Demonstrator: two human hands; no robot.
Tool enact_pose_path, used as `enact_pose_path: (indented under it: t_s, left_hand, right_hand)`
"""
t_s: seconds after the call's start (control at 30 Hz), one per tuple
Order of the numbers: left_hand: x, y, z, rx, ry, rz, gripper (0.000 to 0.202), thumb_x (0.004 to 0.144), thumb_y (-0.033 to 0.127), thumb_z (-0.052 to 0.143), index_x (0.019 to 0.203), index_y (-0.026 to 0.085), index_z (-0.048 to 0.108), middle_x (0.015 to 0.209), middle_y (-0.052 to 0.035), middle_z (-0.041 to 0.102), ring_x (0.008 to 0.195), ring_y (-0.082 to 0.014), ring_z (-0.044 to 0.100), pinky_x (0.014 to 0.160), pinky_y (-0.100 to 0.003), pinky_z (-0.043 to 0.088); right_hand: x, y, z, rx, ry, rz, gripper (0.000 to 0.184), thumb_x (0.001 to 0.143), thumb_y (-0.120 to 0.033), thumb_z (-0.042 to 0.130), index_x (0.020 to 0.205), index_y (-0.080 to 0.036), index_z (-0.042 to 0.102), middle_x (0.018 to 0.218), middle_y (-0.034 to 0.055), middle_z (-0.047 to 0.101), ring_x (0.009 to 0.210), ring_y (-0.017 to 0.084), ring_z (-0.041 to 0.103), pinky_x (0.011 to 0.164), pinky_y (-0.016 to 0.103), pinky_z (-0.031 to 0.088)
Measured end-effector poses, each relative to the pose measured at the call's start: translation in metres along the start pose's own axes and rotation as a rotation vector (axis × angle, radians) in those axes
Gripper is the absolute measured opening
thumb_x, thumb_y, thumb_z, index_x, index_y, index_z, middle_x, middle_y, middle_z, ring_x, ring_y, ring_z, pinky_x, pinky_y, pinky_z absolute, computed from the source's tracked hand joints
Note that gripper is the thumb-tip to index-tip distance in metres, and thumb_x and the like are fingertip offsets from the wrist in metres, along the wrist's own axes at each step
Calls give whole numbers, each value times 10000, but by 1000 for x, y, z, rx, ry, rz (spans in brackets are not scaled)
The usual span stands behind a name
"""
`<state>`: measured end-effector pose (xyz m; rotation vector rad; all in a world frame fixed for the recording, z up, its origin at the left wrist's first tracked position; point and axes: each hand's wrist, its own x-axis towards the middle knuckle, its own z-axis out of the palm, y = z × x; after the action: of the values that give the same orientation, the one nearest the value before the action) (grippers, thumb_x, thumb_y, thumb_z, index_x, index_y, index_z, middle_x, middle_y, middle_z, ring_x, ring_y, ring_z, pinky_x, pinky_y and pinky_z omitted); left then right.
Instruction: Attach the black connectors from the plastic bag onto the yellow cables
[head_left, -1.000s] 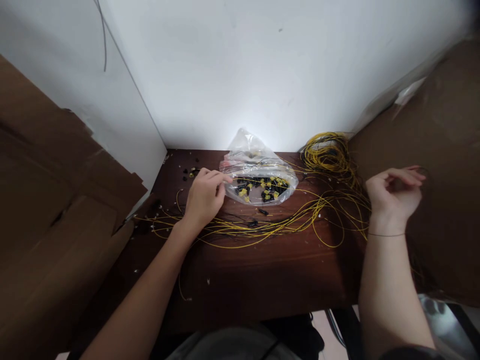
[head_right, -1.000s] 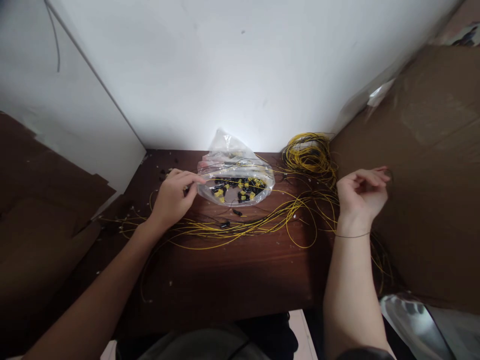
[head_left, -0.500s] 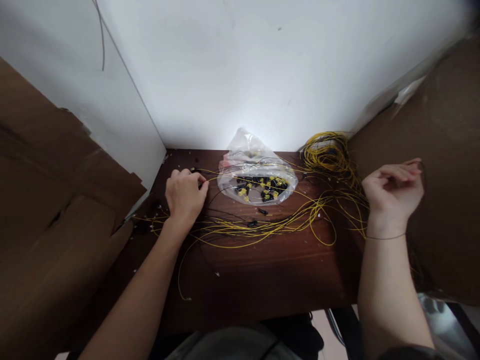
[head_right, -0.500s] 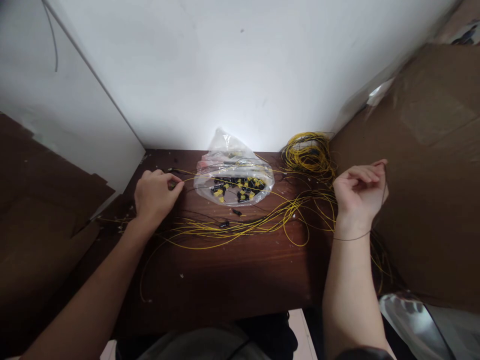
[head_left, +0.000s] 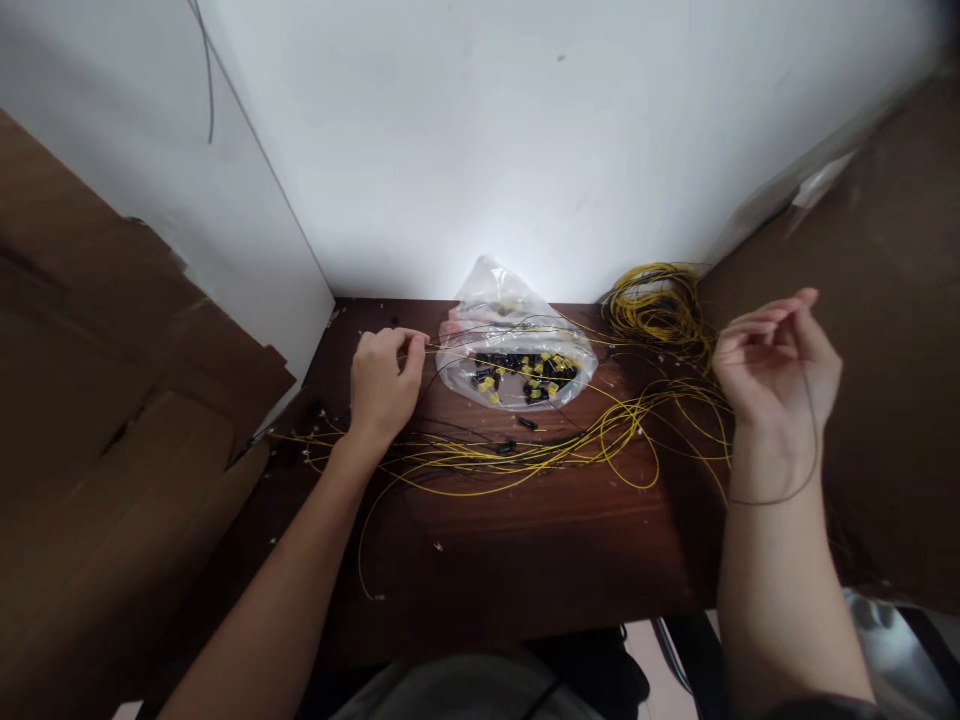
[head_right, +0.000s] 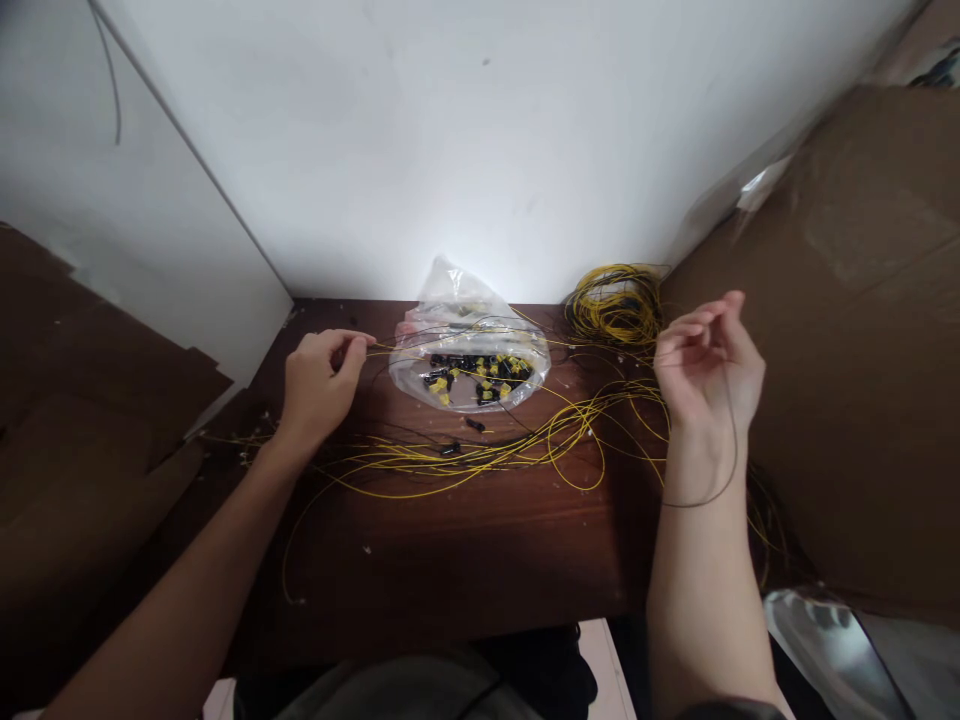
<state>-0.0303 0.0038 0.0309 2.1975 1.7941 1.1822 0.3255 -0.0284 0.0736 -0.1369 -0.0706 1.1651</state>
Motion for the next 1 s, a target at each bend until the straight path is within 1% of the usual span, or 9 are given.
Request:
enact_pose_path:
  t_s: [0.07,0.1,0.13,0.2,0.3,0.4,0.5,0.7,1.0]
  left_hand:
    - [-1,7,1,-86,-5,14,310,893,288,382,884,143,656,830,-62,653,777,-185,525,720,-310,402]
    - [-2,10,1,-112,-11,33,309,898,292,382,882,142,653,828,-60,652,782,-181,524,726,-307,401]
    - [-3,13,1,-131,-18,61,300,899,294,390,881,143,648,831,-59,650,792,-180,522,734,-305,400]
    - [-5,16,3,-148,-48,133,272,898,290,404,884,151,638,835,-56,645,807,-179,512,752,-310,397]
    - [-9,18,6,-141,-119,262,235,893,266,424,875,161,633,840,-51,641,808,-178,492,776,-322,393]
    - [-11,17,8,-114,-197,370,209,884,243,444,858,168,638,867,-46,646,815,-179,476,793,-328,391]
    - [-11,15,11,-76,-248,414,214,883,234,443,850,171,645,864,-49,640,815,-184,463,788,-337,393]
    - [-11,12,14,-66,-288,433,203,865,173,456,894,174,656,893,-58,625,853,-195,458,798,-358,394]
    - [-11,16,12,-242,-260,366,189,846,123,467,823,176,647,878,-43,623,846,-180,486,782,-330,407]
  right_hand:
    - [1,10,-1,-641,-54,-187,230,752,25,527,869,-97,682,621,41,628,546,105,577,462,206,483]
    - [1,17,-2,-868,-113,-259,201,729,18,556,837,-89,686,613,38,629,546,97,578,493,201,492]
    - [0,24,-4,-1019,-165,-260,164,711,-15,597,822,-89,692,630,40,638,569,97,590,526,206,501]
    - [-5,39,-8,-1212,-246,-182,144,683,-92,657,818,-120,701,685,31,650,604,97,598,540,212,494]
    - [-12,60,-16,-1526,-307,-90,215,680,-201,683,892,-169,699,687,11,653,574,104,585,535,244,482]
    - [-19,78,-24,-1795,-472,-130,211,702,-242,661,891,-154,692,747,33,669,645,139,606,596,284,485]
    - [-25,92,-29,-1906,-656,-166,146,745,-232,610,835,-146,687,834,56,689,758,169,624,702,315,482]
    - [-36,107,-28,-2041,-900,-188,144,800,-180,535,817,-183,679,829,41,667,744,162,593,628,276,434]
    - [-37,107,-30,-2047,-912,-145,123,782,-172,566,832,-183,678,817,35,677,723,163,603,637,285,450]
